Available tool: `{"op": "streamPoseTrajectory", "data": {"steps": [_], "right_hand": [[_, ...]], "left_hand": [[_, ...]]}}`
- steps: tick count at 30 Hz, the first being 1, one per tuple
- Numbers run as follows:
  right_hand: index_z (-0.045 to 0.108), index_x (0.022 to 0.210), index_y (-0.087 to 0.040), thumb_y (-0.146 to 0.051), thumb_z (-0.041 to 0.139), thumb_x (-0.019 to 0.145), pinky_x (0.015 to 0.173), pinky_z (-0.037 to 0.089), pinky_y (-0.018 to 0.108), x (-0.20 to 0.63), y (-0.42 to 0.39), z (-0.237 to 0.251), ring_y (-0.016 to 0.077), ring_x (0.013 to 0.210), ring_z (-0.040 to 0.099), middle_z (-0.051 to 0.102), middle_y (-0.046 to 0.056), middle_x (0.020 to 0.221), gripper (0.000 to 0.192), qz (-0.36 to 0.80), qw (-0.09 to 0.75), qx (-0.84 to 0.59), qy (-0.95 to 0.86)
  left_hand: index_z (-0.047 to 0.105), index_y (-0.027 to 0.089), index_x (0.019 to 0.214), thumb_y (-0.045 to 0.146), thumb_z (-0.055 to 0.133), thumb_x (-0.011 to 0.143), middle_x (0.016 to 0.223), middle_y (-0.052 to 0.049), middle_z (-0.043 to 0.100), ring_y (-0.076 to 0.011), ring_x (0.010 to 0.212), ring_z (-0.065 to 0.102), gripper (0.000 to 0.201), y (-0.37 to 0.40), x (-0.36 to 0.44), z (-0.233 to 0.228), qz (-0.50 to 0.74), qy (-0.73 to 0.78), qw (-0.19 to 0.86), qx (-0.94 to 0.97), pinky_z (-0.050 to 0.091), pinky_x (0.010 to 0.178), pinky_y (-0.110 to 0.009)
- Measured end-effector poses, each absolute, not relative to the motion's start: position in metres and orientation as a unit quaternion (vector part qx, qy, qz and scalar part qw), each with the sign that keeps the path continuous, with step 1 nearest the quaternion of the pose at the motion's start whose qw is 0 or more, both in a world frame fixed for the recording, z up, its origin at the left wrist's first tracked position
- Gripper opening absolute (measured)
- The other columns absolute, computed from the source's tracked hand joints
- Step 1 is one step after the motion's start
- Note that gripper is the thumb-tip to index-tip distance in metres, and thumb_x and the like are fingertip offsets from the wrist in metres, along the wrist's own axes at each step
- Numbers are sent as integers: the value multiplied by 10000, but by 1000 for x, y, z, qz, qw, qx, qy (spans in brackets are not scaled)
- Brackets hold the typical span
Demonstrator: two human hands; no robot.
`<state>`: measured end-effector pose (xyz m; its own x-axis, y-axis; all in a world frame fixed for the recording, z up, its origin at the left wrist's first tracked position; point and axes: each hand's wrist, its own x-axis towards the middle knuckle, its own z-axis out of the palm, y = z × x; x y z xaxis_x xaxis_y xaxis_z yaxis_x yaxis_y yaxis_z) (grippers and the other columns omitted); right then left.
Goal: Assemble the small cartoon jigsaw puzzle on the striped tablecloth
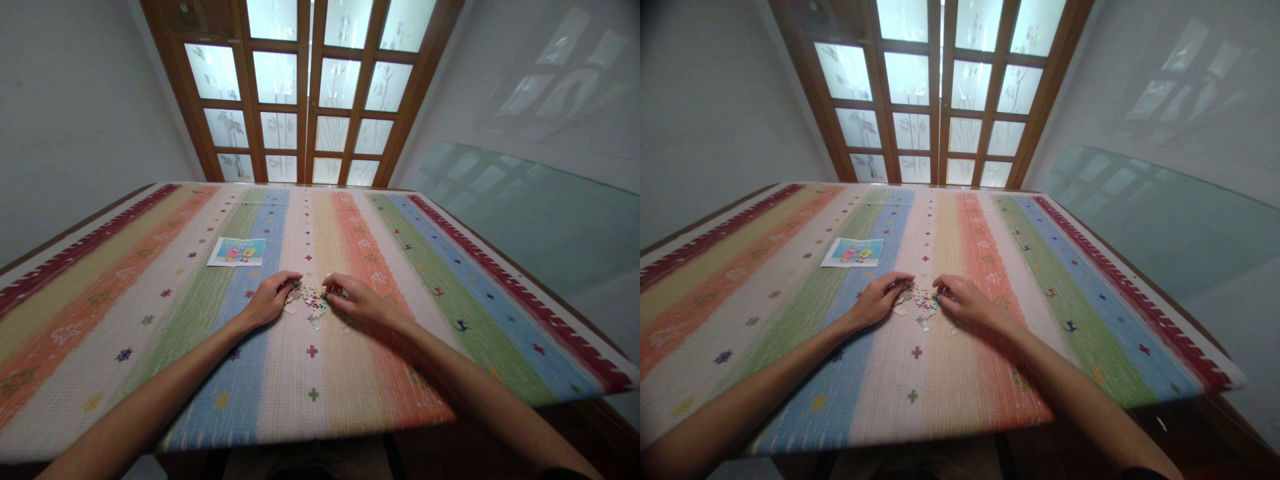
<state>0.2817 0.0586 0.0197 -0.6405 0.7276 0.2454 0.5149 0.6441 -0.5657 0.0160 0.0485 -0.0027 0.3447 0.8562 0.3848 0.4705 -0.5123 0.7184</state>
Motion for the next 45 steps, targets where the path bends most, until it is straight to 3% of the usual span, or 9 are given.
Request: {"op": "streamPoseTrajectory", "data": {"steps": [7,17,21,25,28,34,38,41,45], "right_hand": [[633,1094,-218,-195,531,933,745,530,359,288,67,22,208,810,639,706,87,980,192,232,279,-381,-851],[621,1119,-209,-113,508,877,748,530,348,293,74,14,190,807,638,696,85,1035,284,230,325,-416,-818],[660,1080,-202,-80,507,857,806,534,373,295,76,10,204,855,647,717,93,1043,297,222,298,-422,-827],[695,1027,-188,-32,504,814,859,525,370,299,75,7,209,922,652,733,84,1016,326,224,257,-415,-843],[700,1055,-177,-31,508,816,838,523,354,300,73,9,205,897,652,725,88,997,340,232,245,-423,-841],[688,1083,-170,-93,547,856,778,526,354,298,68,17,204,826,644,700,84,927,278,276,244,-419,-830],[662,1101,-192,-220,582,915,769,538,347,292,67,22,199,842,666,717,68,936,205,363,279,-385,-801],[648,1103,-192,-290,619,918,798,543,343,287,66,25,193,870,682,730,67,955,212,405,302,-356,-786],[654,1068,-185,-273,639,897,740,536,315,285,65,26,170,799,663,717,61,930,192,356,339,-365,-790]], "left_hand": [[655,184,1205,279,495,994,1146,-99,749,-235,1039,715,281,48,11,-3,401,436,253,765,562,967,-430],[669,191,1261,337,503,1002,1309,-122,683,-280,1279,570,341,56,27,-6,319,392,162,847,432,1116,-523],[709,200,1185,349,583,964,1265,-119,690,-289,1205,580,294,60,40,-4,282,404,143,858,449,1065,-514],[725,210,957,284,623,926,1043,-81,726,-271,1059,609,130,61,44,0,286,405,159,854,479,985,-479],[701,211,892,256,619,930,918,-58,715,-253,969,622,100,59,42,3,314,406,182,839,499,936,-453],[717,197,1049,220,535,984,1017,-80,745,-250,991,651,196,56,39,9,343,405,182,828,505,947,-462],[713,200,1147,315,596,980,1102,-95,747,-261,1060,657,234,48,49,15,342,376,193,839,505,976,-457],[724,195,1128,336,626,966,1015,-85,760,-231,929,697,236,44,59,19,347,373,240,826,545,898,-402],[723,177,1100,287,640,943,925,-63,773,-196,797,713,209,45,64,20,375,388,297,788,570,816,-352]]}}
